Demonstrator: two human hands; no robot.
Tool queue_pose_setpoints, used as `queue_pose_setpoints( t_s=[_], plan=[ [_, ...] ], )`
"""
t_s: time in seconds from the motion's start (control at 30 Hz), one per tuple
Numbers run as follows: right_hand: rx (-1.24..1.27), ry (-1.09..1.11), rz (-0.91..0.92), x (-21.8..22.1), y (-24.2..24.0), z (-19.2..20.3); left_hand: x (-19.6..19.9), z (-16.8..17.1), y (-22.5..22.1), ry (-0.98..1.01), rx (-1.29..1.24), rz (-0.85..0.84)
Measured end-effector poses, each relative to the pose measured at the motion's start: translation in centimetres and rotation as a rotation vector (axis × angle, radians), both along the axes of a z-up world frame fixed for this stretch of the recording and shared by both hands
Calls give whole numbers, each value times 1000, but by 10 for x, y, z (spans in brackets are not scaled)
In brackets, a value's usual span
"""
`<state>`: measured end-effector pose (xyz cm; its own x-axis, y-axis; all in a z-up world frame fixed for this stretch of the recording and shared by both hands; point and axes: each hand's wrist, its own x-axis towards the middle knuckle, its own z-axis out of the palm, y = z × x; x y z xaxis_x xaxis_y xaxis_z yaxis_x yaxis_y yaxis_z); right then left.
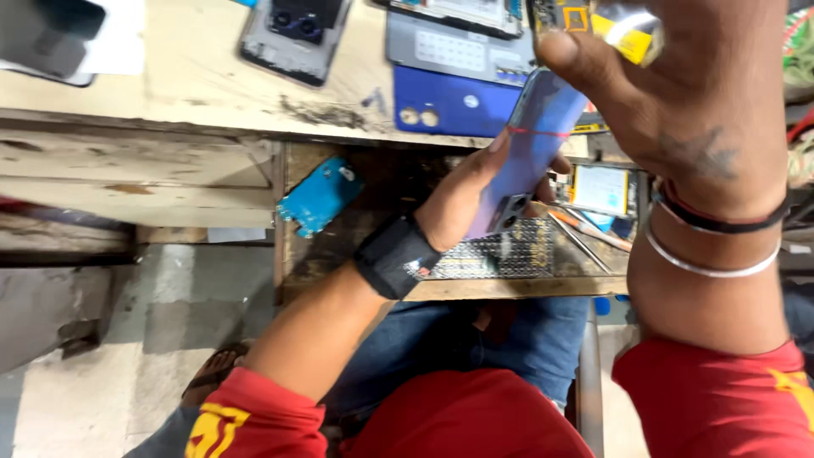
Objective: The person works on a disassembled mobile phone, first handling an internal component and then applying a new back cover to a phone. The person also handles a small tool to clean the charging port and inserts a SIM card tray into a different phone.
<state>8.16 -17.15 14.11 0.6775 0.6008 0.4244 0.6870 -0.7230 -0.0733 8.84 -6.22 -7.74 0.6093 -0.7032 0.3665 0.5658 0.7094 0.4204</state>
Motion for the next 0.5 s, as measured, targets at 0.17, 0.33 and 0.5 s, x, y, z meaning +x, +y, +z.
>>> queue_pose_setpoints(
  t_s=[0.17,0.33,0.5],
  plan=[
    [275,567,-189,-21,-53,-37,1,8,12,-332,230,69],
    [538,362,-30,-55,-86,-63,2,30,26,-343,237,47],
    [802,-107,102,-63,-87,-104,4,40,30,-315,216,252]
  ],
)
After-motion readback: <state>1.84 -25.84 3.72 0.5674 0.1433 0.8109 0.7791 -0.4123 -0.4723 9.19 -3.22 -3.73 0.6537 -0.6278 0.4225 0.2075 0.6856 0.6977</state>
